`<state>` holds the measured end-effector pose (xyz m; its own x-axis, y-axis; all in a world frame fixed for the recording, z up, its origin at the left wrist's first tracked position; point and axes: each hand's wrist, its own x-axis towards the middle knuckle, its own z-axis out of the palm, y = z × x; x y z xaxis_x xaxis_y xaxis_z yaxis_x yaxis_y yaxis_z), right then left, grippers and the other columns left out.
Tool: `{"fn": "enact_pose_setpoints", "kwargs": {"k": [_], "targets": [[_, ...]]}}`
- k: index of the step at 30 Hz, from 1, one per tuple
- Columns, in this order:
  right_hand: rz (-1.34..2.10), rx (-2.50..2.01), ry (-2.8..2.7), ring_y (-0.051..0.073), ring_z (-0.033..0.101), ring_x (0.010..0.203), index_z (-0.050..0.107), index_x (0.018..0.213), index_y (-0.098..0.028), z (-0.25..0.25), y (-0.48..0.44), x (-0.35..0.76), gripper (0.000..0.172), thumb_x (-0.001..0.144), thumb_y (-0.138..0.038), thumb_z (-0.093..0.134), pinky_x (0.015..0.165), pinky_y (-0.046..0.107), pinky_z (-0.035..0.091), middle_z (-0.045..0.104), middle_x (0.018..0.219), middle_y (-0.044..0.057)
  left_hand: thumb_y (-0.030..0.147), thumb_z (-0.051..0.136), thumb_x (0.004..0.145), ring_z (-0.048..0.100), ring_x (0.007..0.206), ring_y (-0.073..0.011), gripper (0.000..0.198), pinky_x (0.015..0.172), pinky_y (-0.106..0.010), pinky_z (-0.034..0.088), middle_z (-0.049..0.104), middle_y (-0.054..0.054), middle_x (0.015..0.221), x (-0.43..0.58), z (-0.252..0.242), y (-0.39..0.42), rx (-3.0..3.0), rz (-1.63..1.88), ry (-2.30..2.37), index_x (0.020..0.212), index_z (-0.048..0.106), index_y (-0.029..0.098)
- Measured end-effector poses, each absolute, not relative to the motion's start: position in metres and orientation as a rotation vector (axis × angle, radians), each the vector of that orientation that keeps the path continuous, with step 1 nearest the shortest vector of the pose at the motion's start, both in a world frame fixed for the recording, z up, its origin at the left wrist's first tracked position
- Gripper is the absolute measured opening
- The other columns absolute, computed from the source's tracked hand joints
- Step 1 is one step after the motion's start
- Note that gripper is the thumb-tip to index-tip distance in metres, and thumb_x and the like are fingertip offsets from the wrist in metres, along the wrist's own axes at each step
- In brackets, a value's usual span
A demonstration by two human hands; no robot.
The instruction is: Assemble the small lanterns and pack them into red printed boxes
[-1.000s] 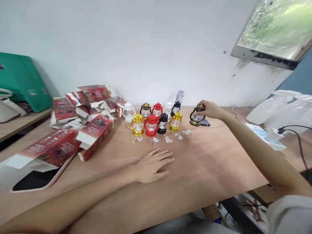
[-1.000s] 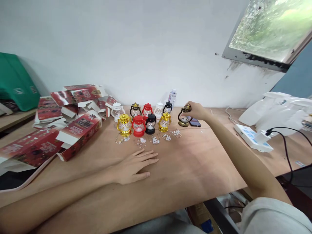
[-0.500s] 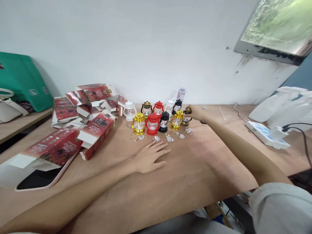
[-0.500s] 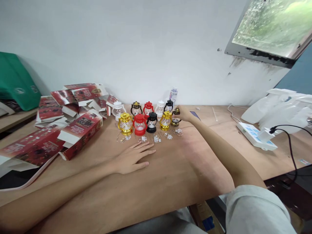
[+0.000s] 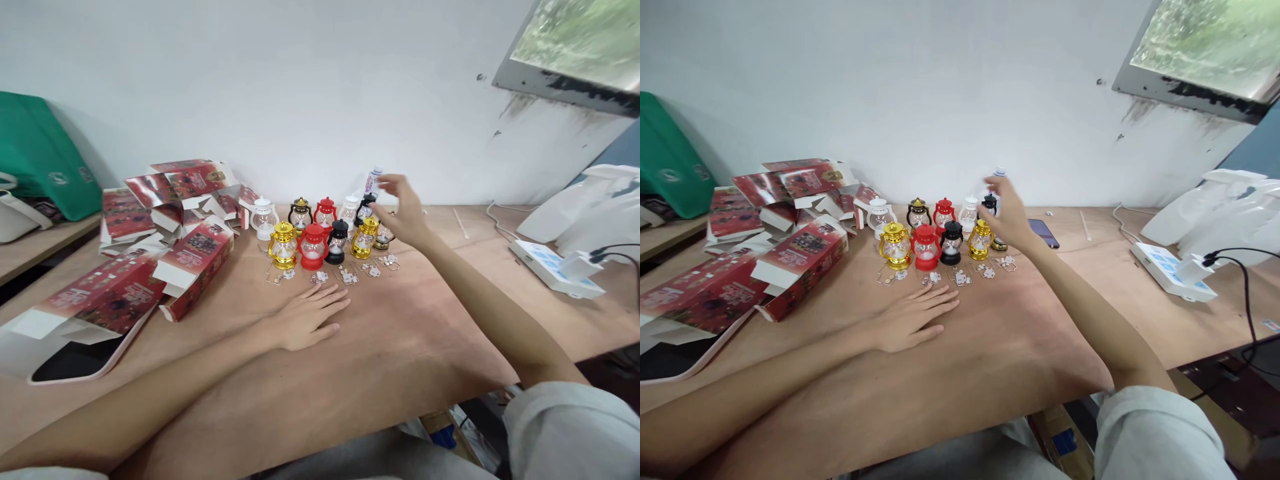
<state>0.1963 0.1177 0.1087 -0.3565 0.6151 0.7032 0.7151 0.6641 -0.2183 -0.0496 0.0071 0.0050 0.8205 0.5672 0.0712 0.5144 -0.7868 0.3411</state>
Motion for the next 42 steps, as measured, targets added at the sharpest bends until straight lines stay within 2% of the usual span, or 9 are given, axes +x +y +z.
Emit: {"fn": "enact_pose_setpoints", "kwargs": {"k": [6,9,12,17,25,28,31,37,42], "targets": [[-0.577,-0.551,-2.720,0.028,0.045,0.123,0.043,0.129,-0.018,0.101,0.096,0.090,0.048,0.082,-0.007,0.044,0.102,0.045,0.035,0.049,0.135,0.014,0.042,0.035,0.094,0.016,0.144,-0.0242,0.056,0.118,-0.044,0.008,0.025,-0.006,0.153,-0.049,0.005,0.006,2.711,0.232,0.829,0.145,0.030,0.020],[-0.779,-0.519,-2.843,0.032,0.043,0.125,0.040,0.133,-0.022,0.095,0.091,0.054,0.058,0.078,-0.006,0.051,0.100,0.045,0.036,0.039,0.145,0.013,0.042,0.036,0.094,0.017,0.144,-0.0248,0.056,0.118,-0.045,0.009,0.027,-0.007,0.153,-0.048,0.006,0.005,2.696,0.229,0.848,0.144,0.032,0.019],[-0.796,-0.665,-2.884,0.031,0.051,0.116,0.040,0.133,-0.026,0.097,0.092,0.033,0.057,0.081,-0.008,0.053,0.093,0.041,0.042,0.036,0.147,0.009,0.042,0.037,0.093,0.019,0.144,-0.0258,0.055,0.118,-0.046,0.011,0.029,-0.008,0.152,-0.048,0.006,0.005,2.684,0.253,0.855,0.143,0.034,0.018],[-0.774,-0.691,-2.964,0.026,0.058,0.104,0.057,0.111,-0.014,0.104,0.103,0.017,0.031,0.083,-0.004,0.049,0.084,0.035,0.046,0.062,0.115,0.011,0.041,0.037,0.093,0.019,0.143,-0.0258,0.056,0.118,-0.046,0.011,0.028,-0.007,0.152,-0.047,0.007,0.004,2.693,0.221,0.866,0.143,0.034,0.017],[-0.782,-0.594,-2.971,0.026,0.057,0.096,0.054,0.108,-0.010,0.145,0.090,0.045,0.035,0.080,0.005,0.038,0.073,0.036,0.047,0.064,0.105,0.014,0.039,0.040,0.092,0.020,0.143,-0.0254,0.054,0.118,-0.045,0.012,0.031,-0.007,0.152,-0.047,0.008,0.004,2.684,0.257,0.848,0.142,0.036,0.017],[-0.535,-0.509,-2.802,0.025,0.054,0.100,0.055,0.098,-0.013,0.155,0.083,0.075,0.027,0.085,0.001,0.036,0.078,0.038,0.046,0.062,0.099,0.011,0.039,0.041,0.092,0.023,0.142,-0.0255,0.057,0.117,-0.045,0.016,0.031,-0.011,0.151,-0.047,0.008,0.003,2.666,0.286,0.874,0.142,0.034,0.013],[-0.044,-0.342,-2.473,0.021,0.055,0.099,0.053,0.090,-0.018,0.140,0.072,0.106,0.004,0.086,-0.018,0.054,0.086,0.039,0.045,0.060,0.096,0.006,0.039,0.040,0.092,0.031,0.139,-0.0252,0.057,0.115,-0.042,0.025,0.034,-0.016,0.149,-0.048,0.008,0.002,2.598,0.378,0.974,0.140,0.034,0.009],[1.212,-0.532,-1.573,0.012,0.060,0.087,0.052,0.093,-0.024,0.059,0.037,0.137,0.032,0.071,-0.033,0.075,0.076,0.026,0.051,0.059,0.095,-0.001,0.045,0.053,0.085,0.040,0.133,-0.0299,0.069,0.110,-0.047,0.033,0.040,-0.017,0.145,-0.049,0.007,-0.001,2.364,0.567,1.001,0.141,0.028,0.014],[1.751,-0.651,-1.199,0.013,0.063,0.079,0.055,0.096,-0.024,0.010,0.018,0.130,0.041,0.065,-0.038,0.078,0.073,0.027,0.053,0.064,0.093,0.000,0.050,0.052,0.085,0.041,0.131,-0.0301,0.070,0.108,-0.047,0.035,0.042,-0.016,0.142,-0.049,0.004,0.001,2.070,0.923,0.923,0.140,0.024,0.017]]}}
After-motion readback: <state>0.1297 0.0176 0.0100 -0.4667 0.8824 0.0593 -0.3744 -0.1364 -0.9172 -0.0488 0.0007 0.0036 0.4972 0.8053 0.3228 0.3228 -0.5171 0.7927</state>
